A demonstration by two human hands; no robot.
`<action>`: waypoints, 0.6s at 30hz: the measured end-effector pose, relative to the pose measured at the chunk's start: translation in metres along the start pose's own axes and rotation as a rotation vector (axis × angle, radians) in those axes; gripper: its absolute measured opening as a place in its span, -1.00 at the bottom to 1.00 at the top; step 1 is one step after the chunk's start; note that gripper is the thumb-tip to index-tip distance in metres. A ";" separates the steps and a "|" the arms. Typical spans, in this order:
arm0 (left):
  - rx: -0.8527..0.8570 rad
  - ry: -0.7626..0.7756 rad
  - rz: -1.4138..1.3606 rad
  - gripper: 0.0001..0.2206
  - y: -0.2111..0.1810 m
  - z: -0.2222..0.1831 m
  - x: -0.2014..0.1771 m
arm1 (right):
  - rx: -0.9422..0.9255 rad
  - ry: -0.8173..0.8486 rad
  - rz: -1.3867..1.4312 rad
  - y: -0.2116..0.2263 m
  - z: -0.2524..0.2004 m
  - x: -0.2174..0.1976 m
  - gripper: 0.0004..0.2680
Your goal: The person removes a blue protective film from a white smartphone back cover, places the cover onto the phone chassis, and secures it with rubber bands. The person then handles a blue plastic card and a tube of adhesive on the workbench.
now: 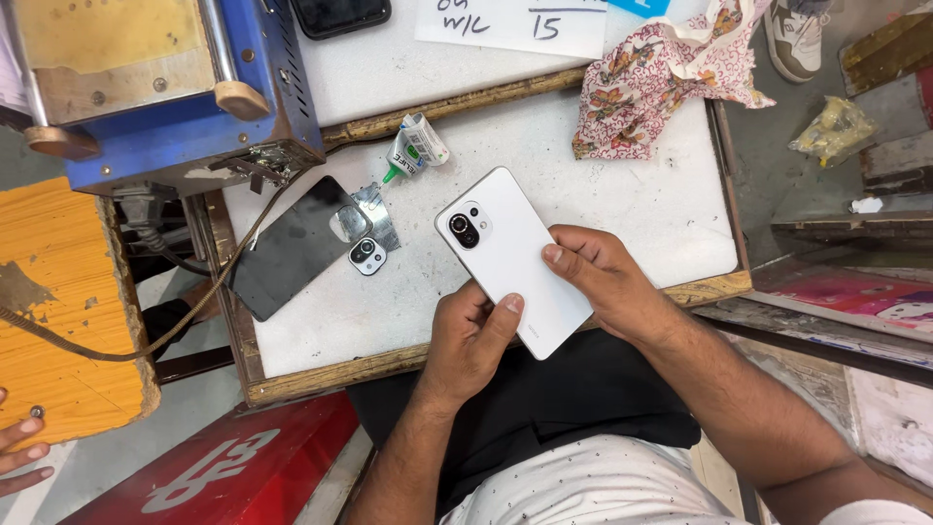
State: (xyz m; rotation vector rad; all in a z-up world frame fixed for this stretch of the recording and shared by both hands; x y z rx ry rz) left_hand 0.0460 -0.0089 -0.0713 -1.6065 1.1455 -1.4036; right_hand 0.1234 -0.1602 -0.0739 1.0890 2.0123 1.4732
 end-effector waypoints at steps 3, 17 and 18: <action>0.042 -0.001 0.035 -0.74 -0.002 0.003 0.001 | -0.037 -0.008 -0.059 0.002 -0.002 0.000 -0.69; -0.086 -0.012 0.096 -0.67 -0.006 0.006 0.002 | -0.102 -0.067 -0.262 0.001 -0.009 -0.002 -0.71; -0.075 -0.012 0.080 -0.67 -0.007 0.005 0.002 | -0.077 -0.067 -0.285 0.000 -0.008 -0.002 -0.71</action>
Point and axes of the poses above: each hand's wrist, its own z-axis towards the middle knuckle, its own x-axis out of the palm, y = z × x, the point moved 6 cm from there along z, towards the middle knuckle, and after that the axes turned 10 degrees about -z, right-handed, at the moved point
